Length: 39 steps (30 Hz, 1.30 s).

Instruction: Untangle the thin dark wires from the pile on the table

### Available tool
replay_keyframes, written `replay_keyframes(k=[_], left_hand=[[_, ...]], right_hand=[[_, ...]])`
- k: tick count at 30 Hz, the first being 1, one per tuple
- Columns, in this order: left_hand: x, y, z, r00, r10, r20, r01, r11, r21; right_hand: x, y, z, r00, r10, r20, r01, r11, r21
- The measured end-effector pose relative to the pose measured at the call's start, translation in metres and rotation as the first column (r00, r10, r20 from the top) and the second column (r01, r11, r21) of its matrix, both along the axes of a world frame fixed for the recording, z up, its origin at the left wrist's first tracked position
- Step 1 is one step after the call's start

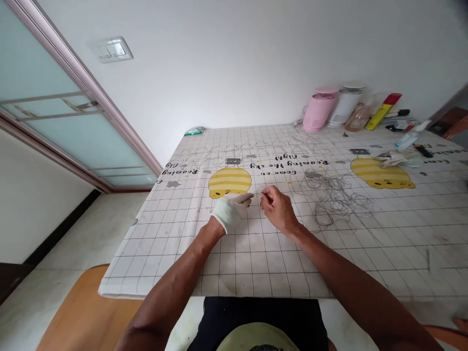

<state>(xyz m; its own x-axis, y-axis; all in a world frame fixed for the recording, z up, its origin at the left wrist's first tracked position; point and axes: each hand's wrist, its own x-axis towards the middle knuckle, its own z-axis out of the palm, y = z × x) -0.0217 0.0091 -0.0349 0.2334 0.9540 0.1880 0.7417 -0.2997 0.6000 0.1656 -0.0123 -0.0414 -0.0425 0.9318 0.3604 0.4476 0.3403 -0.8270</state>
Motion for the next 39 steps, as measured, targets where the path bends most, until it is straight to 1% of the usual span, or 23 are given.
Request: replay_keyframes(k=[3,6,8,11,13,14,15,17,18,19,20,21,22,23,25,27,29,32,34,37,39], left_hand=[[-0.003,0.002,-0.002,0.999,-0.016,-0.046,0.017,1.000,0.008],[-0.004,0.007,-0.005,0.984,-0.077,-0.162,0.078,0.997,0.001],[-0.004,0.011,-0.005,0.955,-0.134,-0.263,0.135,0.991,-0.017],[-0.004,0.016,-0.001,0.883,-0.240,-0.404,0.226,0.971,-0.084],[-0.004,0.016,0.005,0.862,-0.271,-0.428,0.243,0.963,-0.121],[-0.004,0.014,0.008,0.879,-0.248,-0.408,0.221,0.969,-0.112],[-0.005,0.012,0.011,0.911,-0.195,-0.364,0.176,0.981,-0.083],[-0.006,0.004,0.017,0.982,-0.034,-0.185,0.035,0.999,0.003],[-0.006,0.000,0.020,0.996,0.051,-0.068,-0.049,0.998,0.030],[-0.006,-0.004,0.023,0.991,0.126,0.047,-0.128,0.991,0.031],[-0.006,-0.008,0.025,0.973,0.182,0.144,-0.184,0.983,0.003],[-0.004,-0.012,0.027,0.952,0.213,0.218,-0.207,0.977,-0.051],[-0.002,-0.015,0.029,0.937,0.220,0.271,-0.192,0.973,-0.125],[0.001,-0.018,0.030,0.928,0.207,0.309,-0.146,0.967,-0.209],[0.011,-0.021,0.029,0.911,0.151,0.384,-0.008,0.937,-0.348],[0.021,-0.022,0.025,0.879,0.119,0.462,0.094,0.906,-0.412],[0.030,-0.019,0.020,0.833,0.134,0.537,0.133,0.893,-0.430],[0.034,-0.012,0.010,0.764,0.204,0.612,0.132,0.879,-0.458],[0.031,-0.007,0.006,0.746,0.241,0.621,0.107,0.877,-0.469],[0.025,-0.005,0.007,0.769,0.263,0.583,0.059,0.879,-0.474],[0.021,-0.005,0.011,0.797,0.267,0.542,0.029,0.879,-0.476]], right_hand=[[0.003,0.002,0.001,0.999,-0.033,-0.024,0.033,0.999,-0.005],[0.005,0.004,0.001,0.999,-0.022,-0.033,0.020,0.999,-0.039],[0.006,0.004,0.001,1.000,-0.013,-0.016,0.013,0.999,-0.050],[0.005,0.005,0.000,0.999,-0.009,0.032,0.010,0.999,-0.042],[0.005,0.006,-0.001,0.999,-0.006,0.047,0.008,0.999,-0.041],[0.006,0.006,-0.001,0.999,-0.009,0.035,0.011,0.999,-0.044],[0.007,0.007,0.000,1.000,-0.020,0.009,0.020,0.999,-0.050],[0.009,0.009,0.001,0.995,-0.056,-0.080,0.050,0.996,-0.070],[0.011,0.011,0.002,0.988,-0.081,-0.134,0.070,0.994,-0.084],[0.013,0.012,0.004,0.977,-0.108,-0.186,0.091,0.991,-0.098],[0.015,0.013,0.005,0.964,-0.130,-0.233,0.107,0.988,-0.112],[0.017,0.014,0.007,0.950,-0.148,-0.276,0.118,0.985,-0.123],[0.018,0.015,0.009,0.936,-0.162,-0.313,0.127,0.983,-0.130],[0.018,0.016,0.011,0.924,-0.172,-0.341,0.135,0.982,-0.131],[0.017,0.014,0.015,0.909,-0.183,-0.375,0.145,0.981,-0.127],[0.013,0.011,0.016,0.905,-0.183,-0.385,0.145,0.982,-0.125],[0.007,0.007,0.016,0.913,-0.165,-0.373,0.131,0.985,-0.116],[0.000,0.003,0.011,0.938,-0.135,-0.319,0.108,0.989,-0.101],[-0.001,0.003,0.007,0.961,-0.116,-0.251,0.096,0.991,-0.091],[0.004,0.006,0.003,0.993,-0.067,-0.099,0.066,0.998,-0.020],[0.009,0.009,0.001,0.999,-0.045,0.016,0.043,0.996,0.074]])
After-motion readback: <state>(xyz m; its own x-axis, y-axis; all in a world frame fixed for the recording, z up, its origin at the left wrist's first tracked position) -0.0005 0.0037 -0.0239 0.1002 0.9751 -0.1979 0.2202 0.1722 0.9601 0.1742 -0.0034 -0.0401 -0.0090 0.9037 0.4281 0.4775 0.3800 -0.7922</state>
